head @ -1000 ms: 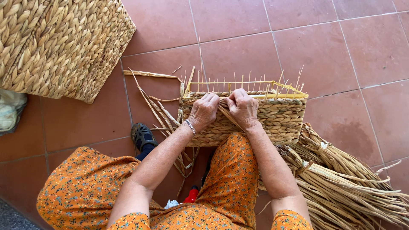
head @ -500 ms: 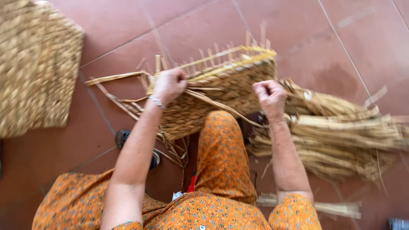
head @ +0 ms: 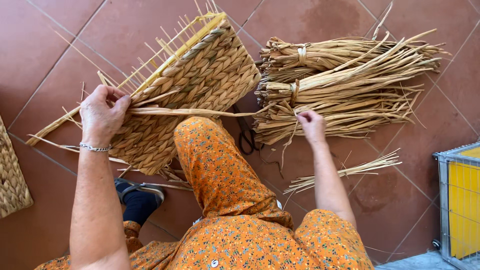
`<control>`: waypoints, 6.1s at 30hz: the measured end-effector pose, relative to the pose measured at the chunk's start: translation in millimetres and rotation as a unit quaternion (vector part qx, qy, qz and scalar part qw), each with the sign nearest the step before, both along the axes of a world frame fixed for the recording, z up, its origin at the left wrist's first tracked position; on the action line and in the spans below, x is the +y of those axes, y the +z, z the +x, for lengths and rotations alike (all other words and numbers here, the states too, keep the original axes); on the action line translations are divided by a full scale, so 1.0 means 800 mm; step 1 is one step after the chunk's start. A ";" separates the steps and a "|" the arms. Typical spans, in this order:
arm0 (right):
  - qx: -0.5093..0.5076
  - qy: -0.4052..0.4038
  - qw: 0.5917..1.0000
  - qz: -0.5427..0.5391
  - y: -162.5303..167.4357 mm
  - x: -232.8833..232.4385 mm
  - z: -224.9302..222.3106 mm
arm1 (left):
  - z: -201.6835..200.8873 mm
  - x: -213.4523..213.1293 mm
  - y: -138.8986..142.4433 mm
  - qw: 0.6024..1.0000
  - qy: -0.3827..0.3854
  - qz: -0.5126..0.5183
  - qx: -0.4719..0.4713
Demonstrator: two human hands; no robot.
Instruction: The person sits on the floor weaving dried water hyacinth strands around a rectangular woven basket held on their lap, tucking and pressing strands along the rim. They use scissors to trim a strand, reach into a bundle of raw strands for new material, and continue weaving the rim.
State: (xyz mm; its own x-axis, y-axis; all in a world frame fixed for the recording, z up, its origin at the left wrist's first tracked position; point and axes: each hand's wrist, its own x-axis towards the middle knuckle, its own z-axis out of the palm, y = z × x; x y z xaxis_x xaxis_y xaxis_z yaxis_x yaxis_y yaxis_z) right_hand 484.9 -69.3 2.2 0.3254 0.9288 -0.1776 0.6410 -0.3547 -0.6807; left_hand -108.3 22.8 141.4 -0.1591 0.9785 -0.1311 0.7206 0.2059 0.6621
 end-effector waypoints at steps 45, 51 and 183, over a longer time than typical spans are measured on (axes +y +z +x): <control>-0.213 0.174 0.961 0.009 -0.018 0.035 -0.048 | 0.019 -0.026 -0.008 0.992 -0.004 0.120 -0.031; -0.241 0.223 0.944 0.028 -0.015 0.049 -0.050 | 0.020 -0.025 -0.012 0.991 -0.001 0.124 -0.042; -0.164 0.550 0.770 0.277 0.166 0.198 -0.358 | 0.103 0.115 -0.031 0.948 -0.180 0.013 0.260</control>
State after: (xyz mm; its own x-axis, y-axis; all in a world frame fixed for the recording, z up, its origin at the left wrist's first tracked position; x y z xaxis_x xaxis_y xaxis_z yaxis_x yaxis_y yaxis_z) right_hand 198.7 89.0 135.0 -0.7704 0.5776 0.2698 0.5153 0.8134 -0.2699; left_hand -25.7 114.7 116.3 0.1493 0.9836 -0.1015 0.9718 -0.1271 0.1985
